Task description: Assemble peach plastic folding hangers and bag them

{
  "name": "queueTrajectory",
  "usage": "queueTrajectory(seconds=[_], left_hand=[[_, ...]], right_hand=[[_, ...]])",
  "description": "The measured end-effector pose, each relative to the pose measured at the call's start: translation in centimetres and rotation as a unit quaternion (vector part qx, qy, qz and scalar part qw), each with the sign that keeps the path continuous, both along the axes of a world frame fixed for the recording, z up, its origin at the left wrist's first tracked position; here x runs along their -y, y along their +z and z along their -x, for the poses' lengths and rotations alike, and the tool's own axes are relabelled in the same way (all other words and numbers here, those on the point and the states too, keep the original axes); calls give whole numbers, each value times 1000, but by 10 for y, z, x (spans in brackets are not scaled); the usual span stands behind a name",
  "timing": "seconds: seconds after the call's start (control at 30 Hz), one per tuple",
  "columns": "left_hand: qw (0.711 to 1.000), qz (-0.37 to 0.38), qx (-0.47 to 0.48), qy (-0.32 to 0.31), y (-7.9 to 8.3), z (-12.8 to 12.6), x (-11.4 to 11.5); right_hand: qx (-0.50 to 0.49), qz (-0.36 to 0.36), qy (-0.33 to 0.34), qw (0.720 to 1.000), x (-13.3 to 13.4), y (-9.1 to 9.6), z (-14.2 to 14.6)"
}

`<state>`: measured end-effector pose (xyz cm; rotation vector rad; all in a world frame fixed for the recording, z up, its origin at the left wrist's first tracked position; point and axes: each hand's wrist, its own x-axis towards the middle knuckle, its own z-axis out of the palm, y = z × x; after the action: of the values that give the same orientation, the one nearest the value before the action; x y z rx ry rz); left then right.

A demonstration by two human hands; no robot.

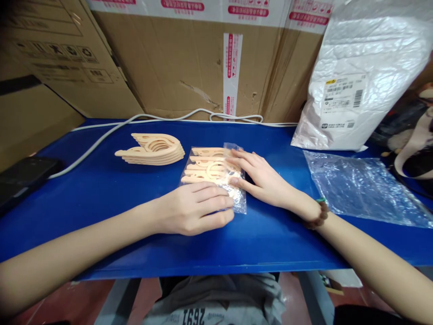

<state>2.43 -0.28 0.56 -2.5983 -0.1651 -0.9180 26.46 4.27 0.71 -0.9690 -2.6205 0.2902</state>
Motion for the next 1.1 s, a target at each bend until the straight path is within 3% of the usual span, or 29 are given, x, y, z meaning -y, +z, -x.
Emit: queueTrajectory(seconds=[0.13, 0.33, 0.5, 0.63, 0.8, 0.93, 1.1], left_hand=[[998, -11, -54, 32, 0, 2, -2], [991, -24, -94, 93, -1, 1, -8], [972, -24, -102, 209, -5, -6, -18], [943, 60, -164, 282, 2, -5, -30], [912, 162, -215, 310, 15, 4, -47], [908, 173, -198, 325, 15, 2, -61], [893, 184, -206, 356, 11, -10, -79]], right_hand=[[7, 19, -13, 1000, 2, -1, 3], [62, 45, -54, 996, -7, 13, 15], [81, 37, -106, 990, -48, 17, 27], [103, 40, -141, 984, -84, 12, 38], [95, -2, -148, 984, -115, 2, 47], [100, -13, -174, 980, -136, 4, 52], [115, -28, -255, 960, -154, 9, 63]])
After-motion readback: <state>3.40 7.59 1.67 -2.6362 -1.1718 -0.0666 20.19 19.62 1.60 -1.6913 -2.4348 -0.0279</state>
